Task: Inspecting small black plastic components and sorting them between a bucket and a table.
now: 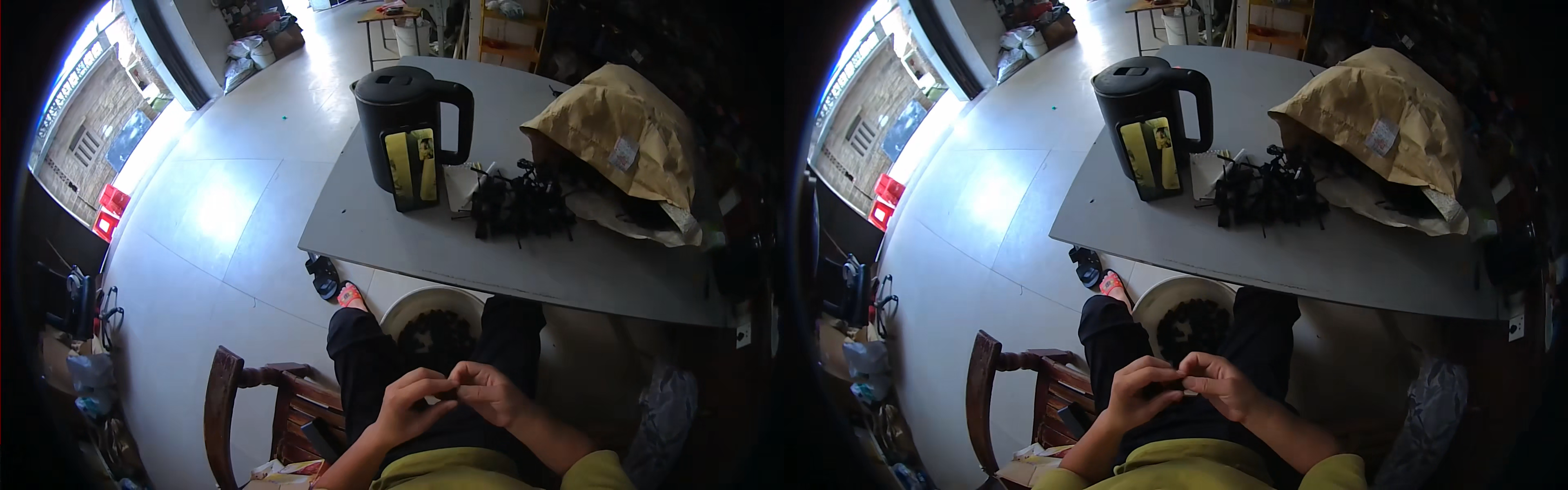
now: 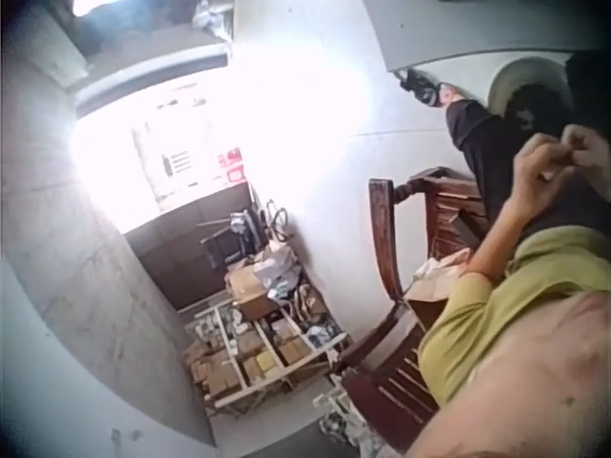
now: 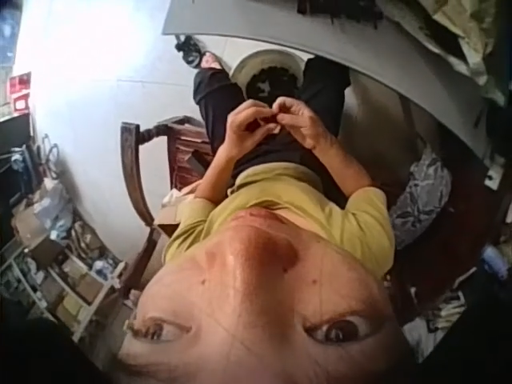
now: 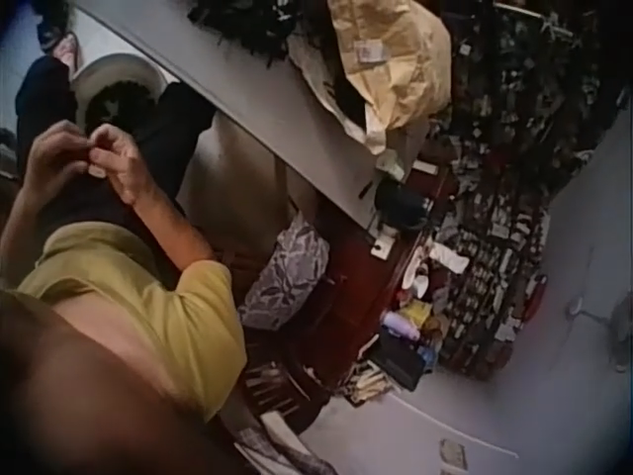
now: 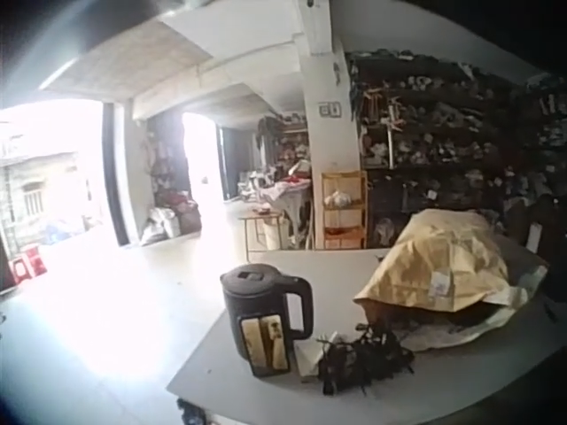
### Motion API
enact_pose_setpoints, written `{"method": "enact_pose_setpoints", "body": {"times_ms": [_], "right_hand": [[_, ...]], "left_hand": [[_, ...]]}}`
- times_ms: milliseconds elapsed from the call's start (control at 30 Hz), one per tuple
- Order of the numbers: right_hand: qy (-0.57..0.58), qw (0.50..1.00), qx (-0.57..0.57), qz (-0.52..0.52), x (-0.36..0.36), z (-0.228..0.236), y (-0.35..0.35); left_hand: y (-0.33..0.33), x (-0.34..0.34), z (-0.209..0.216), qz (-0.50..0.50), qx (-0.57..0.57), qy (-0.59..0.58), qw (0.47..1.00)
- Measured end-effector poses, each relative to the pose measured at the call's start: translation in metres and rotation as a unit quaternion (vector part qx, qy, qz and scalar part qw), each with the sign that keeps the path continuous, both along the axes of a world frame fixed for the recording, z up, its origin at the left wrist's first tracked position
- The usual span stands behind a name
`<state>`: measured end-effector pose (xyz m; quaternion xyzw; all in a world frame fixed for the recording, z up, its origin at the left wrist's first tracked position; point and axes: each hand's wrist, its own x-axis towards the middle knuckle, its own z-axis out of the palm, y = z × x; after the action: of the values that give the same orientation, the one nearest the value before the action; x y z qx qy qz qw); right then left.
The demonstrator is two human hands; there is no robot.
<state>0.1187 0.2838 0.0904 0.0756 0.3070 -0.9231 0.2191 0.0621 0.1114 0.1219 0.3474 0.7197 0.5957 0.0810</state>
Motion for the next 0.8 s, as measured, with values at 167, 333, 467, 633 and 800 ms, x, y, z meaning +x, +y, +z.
{"method": "enact_pose_setpoints", "body": {"times_ms": [167, 333, 467, 633, 800], "right_hand": [[0.041, 0.996, 0.016, 0.074, -0.006, 0.013, 0.004], [0.058, 0.996, -0.058, 0.026, 0.0, 0.021, -0.009], [0.063, 0.996, -0.057, -0.029, 0.006, 0.012, -0.021], [0.037, 0.992, 0.107, -0.051, 0.007, -0.001, -0.02], [0.103, 0.982, 0.146, 0.066, 0.007, 0.013, -0.006]], "left_hand": [[-0.006, -0.006, -0.002, -0.071, 0.051, 0.013, 0.996], [-0.008, -0.002, -0.005, -0.004, 0.027, 0.029, 0.999], [-0.006, 0.004, -0.014, 0.067, -0.004, 0.04, 0.997], [0.002, 0.011, -0.007, 0.007, -0.015, 0.052, 0.999], [-0.011, -0.004, -0.001, -0.095, 0.008, 0.066, 0.993]]}}
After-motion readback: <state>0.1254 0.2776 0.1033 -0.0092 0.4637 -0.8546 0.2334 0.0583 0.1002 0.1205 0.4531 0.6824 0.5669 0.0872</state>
